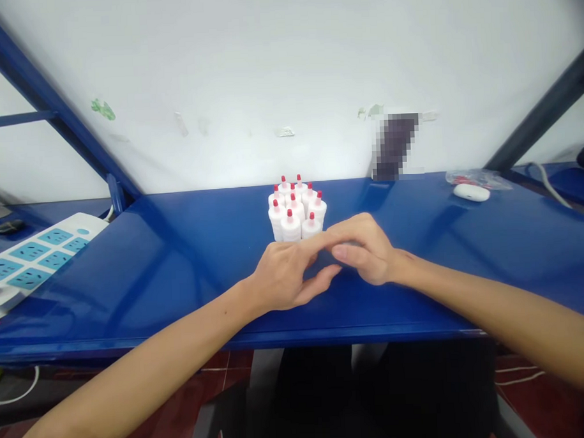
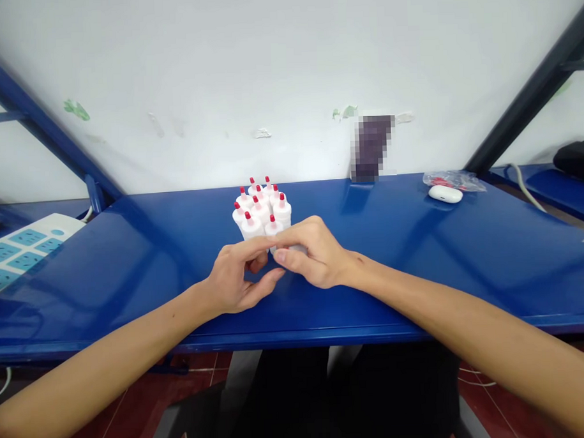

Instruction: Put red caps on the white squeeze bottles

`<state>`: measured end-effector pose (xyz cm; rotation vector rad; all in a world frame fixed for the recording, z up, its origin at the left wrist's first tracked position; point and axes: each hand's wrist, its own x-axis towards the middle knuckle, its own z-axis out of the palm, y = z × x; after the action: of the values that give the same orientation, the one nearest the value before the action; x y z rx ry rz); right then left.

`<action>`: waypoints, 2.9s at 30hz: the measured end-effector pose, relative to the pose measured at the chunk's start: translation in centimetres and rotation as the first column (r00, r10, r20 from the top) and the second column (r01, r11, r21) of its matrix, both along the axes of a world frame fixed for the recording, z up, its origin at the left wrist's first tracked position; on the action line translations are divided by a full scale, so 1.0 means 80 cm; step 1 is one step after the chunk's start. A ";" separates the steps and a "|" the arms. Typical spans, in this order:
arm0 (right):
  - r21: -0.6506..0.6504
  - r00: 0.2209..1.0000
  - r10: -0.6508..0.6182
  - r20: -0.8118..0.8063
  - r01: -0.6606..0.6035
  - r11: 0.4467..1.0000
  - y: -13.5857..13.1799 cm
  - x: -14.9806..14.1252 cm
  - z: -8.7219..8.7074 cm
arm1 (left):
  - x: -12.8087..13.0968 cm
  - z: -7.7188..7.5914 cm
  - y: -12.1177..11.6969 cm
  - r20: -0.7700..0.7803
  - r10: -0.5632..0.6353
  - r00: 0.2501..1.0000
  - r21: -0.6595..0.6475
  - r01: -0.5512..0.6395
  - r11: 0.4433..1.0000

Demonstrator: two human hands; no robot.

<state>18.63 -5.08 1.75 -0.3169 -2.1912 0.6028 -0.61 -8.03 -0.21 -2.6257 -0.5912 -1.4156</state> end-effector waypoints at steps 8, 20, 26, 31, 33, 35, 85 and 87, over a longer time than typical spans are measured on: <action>-0.037 0.954 -0.294 -0.058 0.292 0.956 0.027 0.009 0.001 | 0.014 -0.004 -0.008 -0.426 -0.096 0.900 0.042 0.126 0.991; 0.134 0.881 -0.430 -0.197 0.459 0.878 0.020 -0.012 -0.005 | 0.019 -0.008 -0.009 -0.532 -0.122 0.838 -0.116 0.071 0.991; 0.236 0.828 -0.551 -0.101 0.558 0.796 0.023 -0.012 0.001 | 0.019 -0.008 -0.009 -0.520 -0.149 0.841 -0.182 0.061 0.981; 0.182 0.808 -0.582 0.090 0.561 0.807 0.023 -0.014 0.003 | 0.019 -0.006 -0.009 -0.495 -0.195 0.846 -0.273 0.062 0.960; 0.150 0.801 -0.582 0.139 0.564 0.812 0.021 -0.015 0.007 | 0.020 -0.004 -0.008 -0.493 -0.209 0.845 -0.303 0.058 0.951; 0.140 0.797 -0.577 0.180 0.560 0.817 0.019 -0.014 0.011 | 0.020 -0.004 -0.008 -0.491 -0.221 0.843 -0.329 0.055 0.943; 0.203 0.988 -0.145 0.058 0.130 0.970 0.015 0.008 0.007 | 0.002 -0.004 -0.014 0.332 -0.033 0.943 -0.421 0.179 0.889; 0.254 0.988 -0.157 0.010 0.149 0.956 0.012 0.007 0.006 | 0.004 -0.007 -0.019 0.344 -0.049 0.938 -0.510 0.230 0.829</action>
<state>19.21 -4.14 2.21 -0.3582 -2.2174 0.2306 -0.29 -9.54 -0.76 -2.9188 -0.9855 -1.9991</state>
